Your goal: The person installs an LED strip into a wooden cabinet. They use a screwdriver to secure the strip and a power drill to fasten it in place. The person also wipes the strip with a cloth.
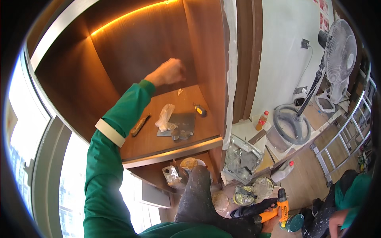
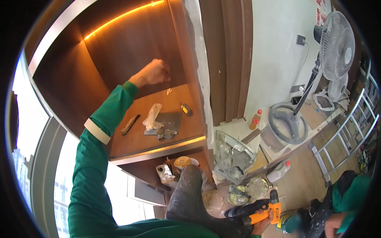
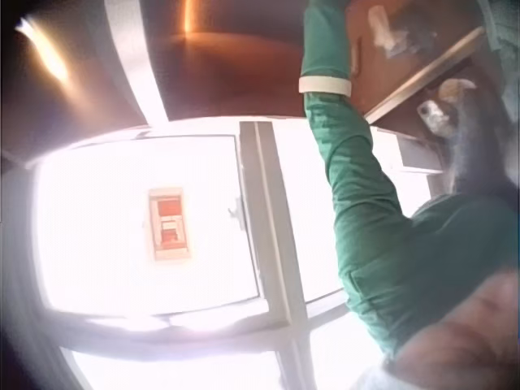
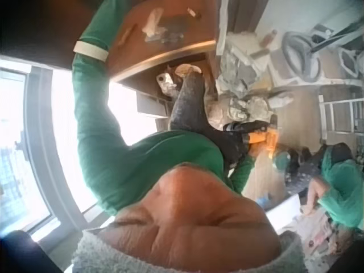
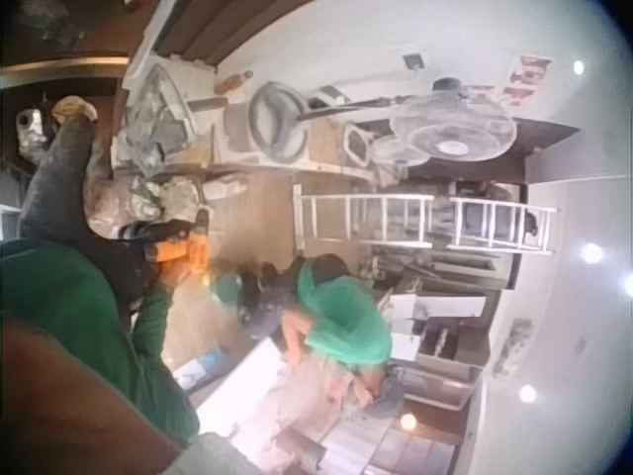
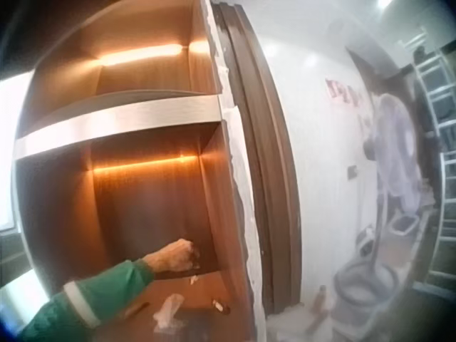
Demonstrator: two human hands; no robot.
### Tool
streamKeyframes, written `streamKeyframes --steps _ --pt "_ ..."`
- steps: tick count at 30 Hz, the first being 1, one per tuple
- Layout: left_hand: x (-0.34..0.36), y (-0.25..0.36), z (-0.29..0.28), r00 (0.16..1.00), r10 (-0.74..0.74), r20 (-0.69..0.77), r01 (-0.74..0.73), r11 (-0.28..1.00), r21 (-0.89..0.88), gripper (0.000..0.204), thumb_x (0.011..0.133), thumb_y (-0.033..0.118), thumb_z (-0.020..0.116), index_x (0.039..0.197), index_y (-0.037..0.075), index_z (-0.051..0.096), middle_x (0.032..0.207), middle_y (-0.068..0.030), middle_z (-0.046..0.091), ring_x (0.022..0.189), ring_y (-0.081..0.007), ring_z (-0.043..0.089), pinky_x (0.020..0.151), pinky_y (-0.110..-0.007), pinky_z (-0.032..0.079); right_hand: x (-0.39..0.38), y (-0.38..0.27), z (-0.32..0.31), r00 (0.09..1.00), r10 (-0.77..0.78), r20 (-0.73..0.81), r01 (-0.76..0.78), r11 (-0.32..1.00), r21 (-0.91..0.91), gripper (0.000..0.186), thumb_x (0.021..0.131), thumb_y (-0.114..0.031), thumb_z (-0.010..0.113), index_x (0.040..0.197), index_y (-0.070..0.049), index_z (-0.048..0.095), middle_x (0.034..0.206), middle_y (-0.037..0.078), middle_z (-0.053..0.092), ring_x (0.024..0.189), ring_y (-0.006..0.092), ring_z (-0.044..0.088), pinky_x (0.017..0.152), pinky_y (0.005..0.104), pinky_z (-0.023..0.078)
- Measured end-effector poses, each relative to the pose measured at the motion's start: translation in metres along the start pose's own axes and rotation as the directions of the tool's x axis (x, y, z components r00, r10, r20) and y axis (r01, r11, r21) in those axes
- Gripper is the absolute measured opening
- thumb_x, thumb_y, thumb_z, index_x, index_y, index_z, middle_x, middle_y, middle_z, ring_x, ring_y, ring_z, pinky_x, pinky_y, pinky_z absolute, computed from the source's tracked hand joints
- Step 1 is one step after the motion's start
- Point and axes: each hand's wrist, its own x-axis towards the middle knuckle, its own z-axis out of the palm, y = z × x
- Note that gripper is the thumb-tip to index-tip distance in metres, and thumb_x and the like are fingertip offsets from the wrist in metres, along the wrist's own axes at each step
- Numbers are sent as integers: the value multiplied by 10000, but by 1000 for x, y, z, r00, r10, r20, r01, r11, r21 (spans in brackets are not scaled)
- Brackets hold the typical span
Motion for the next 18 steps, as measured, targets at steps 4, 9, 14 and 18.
streamKeyframes --steps 4,9,14,18 --pt "-37 36 24 965 -6 261 60 978 -200 103 692 71 649 745 3 705 704 -140 655 703 -308 649 664 -385 527 2 5 5 999 27 21 -26 999 -39 348 954 -292 511 1247 -104 497 945 103 604 649 166 553 635 355 514" --pt "-73 65 9 889 -139 436 262 936 -237 156 678 66 673 815 29 739 785 -135 698 750 -277 668 673 -373 529 5 10 7 995 60 79 -58 998 -27 344 970 -280 497 1272 -116 499 957 107 599 653 166 566 649 359 523" --pt "-109 69 7 931 -135 341 217 952 -217 237 672 116 728 900 61 763 839 -149 706 784 -287 675 719 -366 536 6 12 4 991 69 113 -70 998 1 398 946 -281 512 1283 -75 467 952 120 590 662 171 547 647 369 528" --pt "-137 64 17 948 -183 259 231 958 -169 245 664 123 742 902 69 768 785 -148 684 757 -302 665 728 -378 542 6 12 3 987 74 145 -79 996 31 437 949 -264 511 1334 -73 441 951 119 588 673 173 549 657 372 535"
